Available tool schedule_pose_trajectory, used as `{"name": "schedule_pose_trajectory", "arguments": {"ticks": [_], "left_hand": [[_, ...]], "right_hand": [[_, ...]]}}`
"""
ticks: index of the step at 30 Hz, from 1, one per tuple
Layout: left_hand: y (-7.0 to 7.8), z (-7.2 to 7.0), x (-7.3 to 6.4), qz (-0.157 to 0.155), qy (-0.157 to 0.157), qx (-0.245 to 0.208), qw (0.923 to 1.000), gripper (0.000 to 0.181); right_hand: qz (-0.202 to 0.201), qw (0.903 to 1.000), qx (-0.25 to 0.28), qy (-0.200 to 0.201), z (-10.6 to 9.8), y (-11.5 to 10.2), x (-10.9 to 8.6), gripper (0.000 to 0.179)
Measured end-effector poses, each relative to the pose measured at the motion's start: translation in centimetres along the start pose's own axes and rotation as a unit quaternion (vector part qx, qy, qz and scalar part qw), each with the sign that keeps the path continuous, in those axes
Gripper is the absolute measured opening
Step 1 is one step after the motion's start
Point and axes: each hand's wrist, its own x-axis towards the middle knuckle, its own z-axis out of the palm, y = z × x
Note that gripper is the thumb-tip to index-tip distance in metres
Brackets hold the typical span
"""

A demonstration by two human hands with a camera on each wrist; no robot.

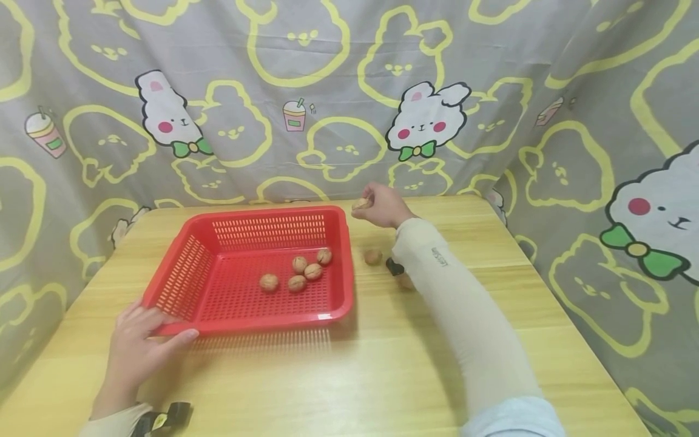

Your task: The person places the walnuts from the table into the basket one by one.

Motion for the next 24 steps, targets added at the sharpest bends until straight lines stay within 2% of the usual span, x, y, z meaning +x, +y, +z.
{"name": "schedule_pose_trajectory", "arguments": {"ticks": [8, 11, 24], "left_hand": [[-0.1, 0.1, 0.0, 0.001, 0.001, 0.000, 1.0000, 0.036], [-0.2, 0.1, 0.0, 0.004, 0.003, -0.001, 1.0000, 0.036], [-0.1, -0.1, 0.0, 0.003, 0.001, 0.000, 1.0000, 0.036]], "right_hand": [[-0.025, 0.9997, 0.005, 0.003, 0.7, -2.5, 0.3, 0.036], [-0.033, 0.9992, 0.022, 0.000, 1.1, -3.3, 0.4, 0.035], [-0.066, 0.9972, 0.033, -0.003, 2.5, -5.5, 0.9, 0.034]]}}
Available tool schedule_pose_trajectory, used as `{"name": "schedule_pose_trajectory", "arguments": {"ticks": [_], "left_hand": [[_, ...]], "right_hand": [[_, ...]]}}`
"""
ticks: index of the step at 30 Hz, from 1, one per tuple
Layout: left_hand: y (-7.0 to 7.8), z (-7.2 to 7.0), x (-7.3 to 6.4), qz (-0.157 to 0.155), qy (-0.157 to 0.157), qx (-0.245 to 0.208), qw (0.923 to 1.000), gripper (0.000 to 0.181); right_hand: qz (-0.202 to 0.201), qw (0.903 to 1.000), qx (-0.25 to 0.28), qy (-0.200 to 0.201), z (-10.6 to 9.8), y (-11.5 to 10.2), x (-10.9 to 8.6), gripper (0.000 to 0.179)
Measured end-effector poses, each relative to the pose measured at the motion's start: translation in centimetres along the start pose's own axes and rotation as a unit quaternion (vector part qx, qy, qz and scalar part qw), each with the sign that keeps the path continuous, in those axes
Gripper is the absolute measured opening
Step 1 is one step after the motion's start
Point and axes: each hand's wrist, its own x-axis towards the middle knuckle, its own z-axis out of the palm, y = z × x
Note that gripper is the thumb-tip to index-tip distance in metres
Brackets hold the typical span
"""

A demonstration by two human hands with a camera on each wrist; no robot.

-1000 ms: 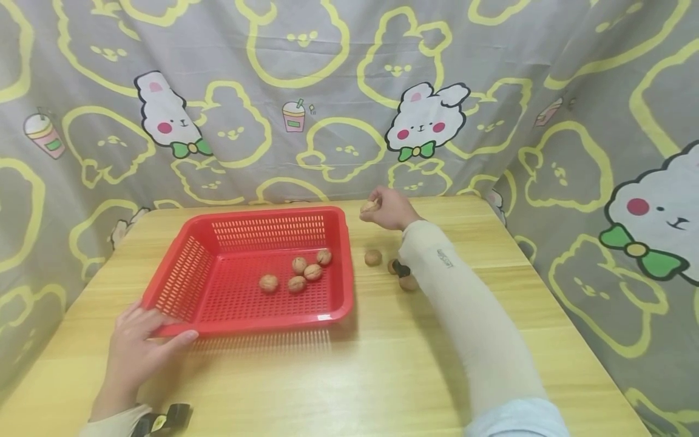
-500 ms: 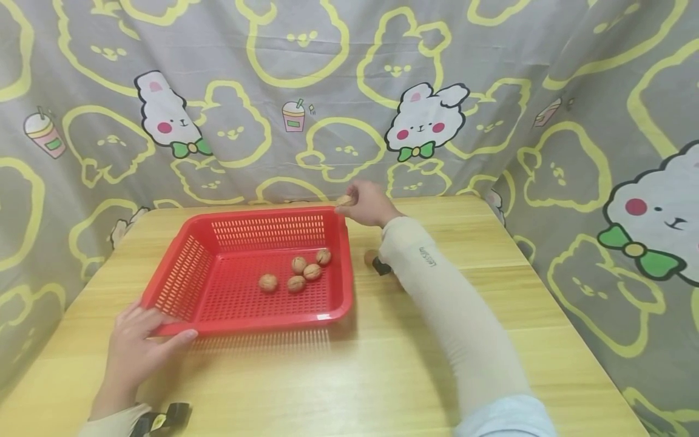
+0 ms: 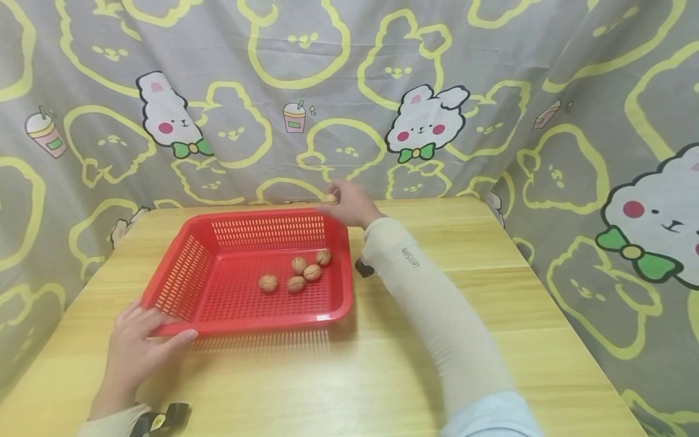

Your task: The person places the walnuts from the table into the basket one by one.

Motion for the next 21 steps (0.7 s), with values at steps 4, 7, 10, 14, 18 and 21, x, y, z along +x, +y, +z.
{"name": "schedule_pose_trajectory", "arguments": {"ticks": [4, 7, 10, 14, 18, 21], "left_hand": [[0.1, 0.0, 0.0, -0.001, 0.000, 0.000, 1.0000, 0.035], [0.1, 0.0, 0.0, -0.003, 0.000, 0.000, 1.0000, 0.035], [0.0, 0.0, 0.0, -0.002, 0.001, 0.001, 1.0000, 0.036], [-0.1, 0.1, 0.1, 0.003, 0.002, 0.001, 1.0000, 0.036], [-0.1, 0.1, 0.0, 0.004, 0.003, 0.000, 1.0000, 0.036], [-0.2, 0.2, -0.1, 0.006, 0.004, 0.000, 1.0000, 0.036]], "right_hand": [[-0.011, 0.9999, 0.008, -0.006, 0.5, -0.5, 0.2, 0.033], [-0.016, 0.9997, 0.014, -0.009, 0.9, -0.9, 0.4, 0.032], [-0.016, 0.9995, 0.024, -0.010, 1.3, -1.5, 0.4, 0.031], [-0.018, 0.9993, 0.031, -0.009, 2.0, -2.1, 0.5, 0.030], [-0.022, 0.9992, 0.033, -0.009, 2.7, -2.5, 0.6, 0.027], [-0.025, 0.9990, 0.036, -0.011, 3.2, -2.7, 0.6, 0.026]]}}
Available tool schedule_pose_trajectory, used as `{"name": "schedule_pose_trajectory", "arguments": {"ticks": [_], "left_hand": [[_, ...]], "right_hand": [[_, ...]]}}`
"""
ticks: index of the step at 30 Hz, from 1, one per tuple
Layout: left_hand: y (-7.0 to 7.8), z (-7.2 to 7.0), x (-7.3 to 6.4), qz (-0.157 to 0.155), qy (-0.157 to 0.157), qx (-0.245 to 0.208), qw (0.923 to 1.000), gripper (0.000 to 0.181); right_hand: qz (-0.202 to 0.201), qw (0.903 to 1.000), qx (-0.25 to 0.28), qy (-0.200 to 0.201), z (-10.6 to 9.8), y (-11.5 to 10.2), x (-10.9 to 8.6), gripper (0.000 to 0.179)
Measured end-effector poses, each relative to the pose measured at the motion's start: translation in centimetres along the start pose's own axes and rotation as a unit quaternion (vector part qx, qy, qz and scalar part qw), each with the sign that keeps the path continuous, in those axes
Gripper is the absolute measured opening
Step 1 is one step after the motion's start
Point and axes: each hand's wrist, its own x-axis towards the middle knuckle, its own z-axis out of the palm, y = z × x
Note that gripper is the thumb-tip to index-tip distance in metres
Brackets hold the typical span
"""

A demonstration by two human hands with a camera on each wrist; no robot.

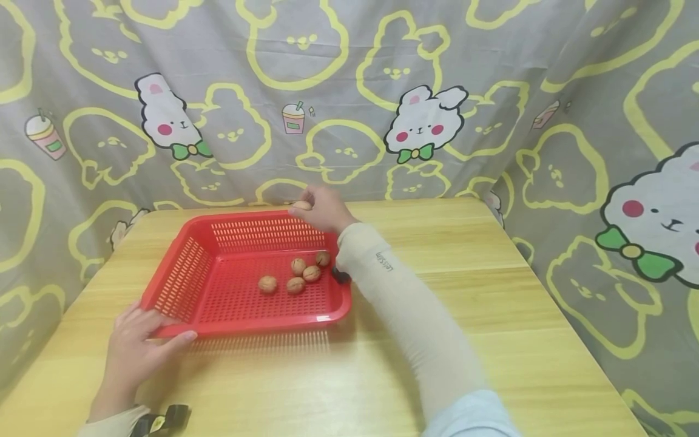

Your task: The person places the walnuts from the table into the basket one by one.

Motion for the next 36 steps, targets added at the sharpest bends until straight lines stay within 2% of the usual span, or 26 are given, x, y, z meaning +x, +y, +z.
{"name": "schedule_pose_trajectory", "arguments": {"ticks": [12, 18, 22, 31, 36], "left_hand": [[0.0, 0.1, -0.4, 0.000, 0.002, 0.002, 1.0000, 0.036], [-0.2, 0.1, -0.4, -0.002, 0.001, 0.003, 1.0000, 0.036], [-0.2, 0.1, -0.3, 0.001, 0.002, 0.002, 1.0000, 0.036], [-0.2, 0.2, 0.0, 0.003, -0.002, 0.004, 1.0000, 0.037], [-0.1, 0.2, 0.1, 0.006, 0.000, 0.005, 1.0000, 0.038]], "right_hand": [[-0.003, 0.9994, 0.016, -0.029, 2.4, 0.4, 0.3, 0.031], [0.019, 0.9968, 0.066, -0.039, 3.5, 0.2, 0.5, 0.031], [0.019, 0.9944, 0.095, -0.041, 4.2, 0.1, 0.6, 0.032], [0.041, 0.9942, 0.086, -0.049, 5.3, 0.6, 0.5, 0.026], [0.052, 0.9942, 0.066, -0.066, 5.4, 0.8, 0.6, 0.023]]}}
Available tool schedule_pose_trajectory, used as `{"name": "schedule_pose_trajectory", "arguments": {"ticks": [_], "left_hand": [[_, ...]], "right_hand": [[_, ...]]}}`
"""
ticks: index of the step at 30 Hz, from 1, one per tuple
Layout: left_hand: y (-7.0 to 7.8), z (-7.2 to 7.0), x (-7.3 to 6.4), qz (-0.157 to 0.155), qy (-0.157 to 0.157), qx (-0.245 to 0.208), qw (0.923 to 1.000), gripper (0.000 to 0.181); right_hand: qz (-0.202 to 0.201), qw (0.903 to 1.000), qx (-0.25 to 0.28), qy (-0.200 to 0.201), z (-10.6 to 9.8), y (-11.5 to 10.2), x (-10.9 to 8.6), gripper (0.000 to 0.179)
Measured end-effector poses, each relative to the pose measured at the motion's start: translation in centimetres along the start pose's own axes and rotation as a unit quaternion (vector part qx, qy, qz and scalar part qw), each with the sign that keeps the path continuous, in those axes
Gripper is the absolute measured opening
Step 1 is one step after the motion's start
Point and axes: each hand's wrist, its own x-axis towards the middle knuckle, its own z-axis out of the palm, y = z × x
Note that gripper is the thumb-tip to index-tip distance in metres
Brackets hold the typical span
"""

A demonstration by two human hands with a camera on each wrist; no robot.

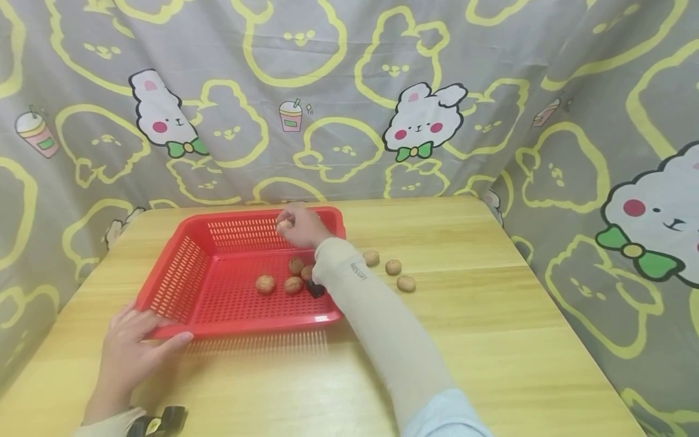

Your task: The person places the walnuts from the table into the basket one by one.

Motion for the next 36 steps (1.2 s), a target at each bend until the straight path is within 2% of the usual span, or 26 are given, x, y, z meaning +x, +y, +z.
{"name": "schedule_pose_trajectory", "arguments": {"ticks": [7, 12, 21, 25, 31, 36], "left_hand": [[0.0, -0.1, 0.0, -0.005, -0.005, 0.001, 1.0000, 0.037], [0.1, -0.1, -0.2, -0.005, -0.006, 0.002, 1.0000, 0.037], [0.1, -0.1, 0.1, -0.016, -0.010, -0.001, 0.9998, 0.035], [0.1, 0.0, 0.1, -0.013, -0.009, -0.003, 0.9999, 0.035], [0.1, -0.1, 0.1, -0.015, -0.010, -0.001, 0.9998, 0.035], [0.2, -0.1, 0.0, -0.018, -0.014, 0.002, 0.9997, 0.035]], "right_hand": [[0.022, 0.9961, -0.072, -0.047, 0.5, 0.3, 0.1, 0.014], [0.042, 0.9907, -0.100, -0.082, 1.0, 0.6, 0.2, 0.014], [0.076, 0.9800, -0.156, -0.098, 0.8, 0.4, 0.2, 0.025], [0.131, 0.9760, -0.127, -0.119, 0.8, 0.9, 0.3, 0.029], [0.164, 0.9726, -0.106, -0.126, 1.1, 1.1, 0.1, 0.037], [0.224, 0.9643, -0.054, -0.131, 1.2, 0.8, -0.1, 0.041]]}}
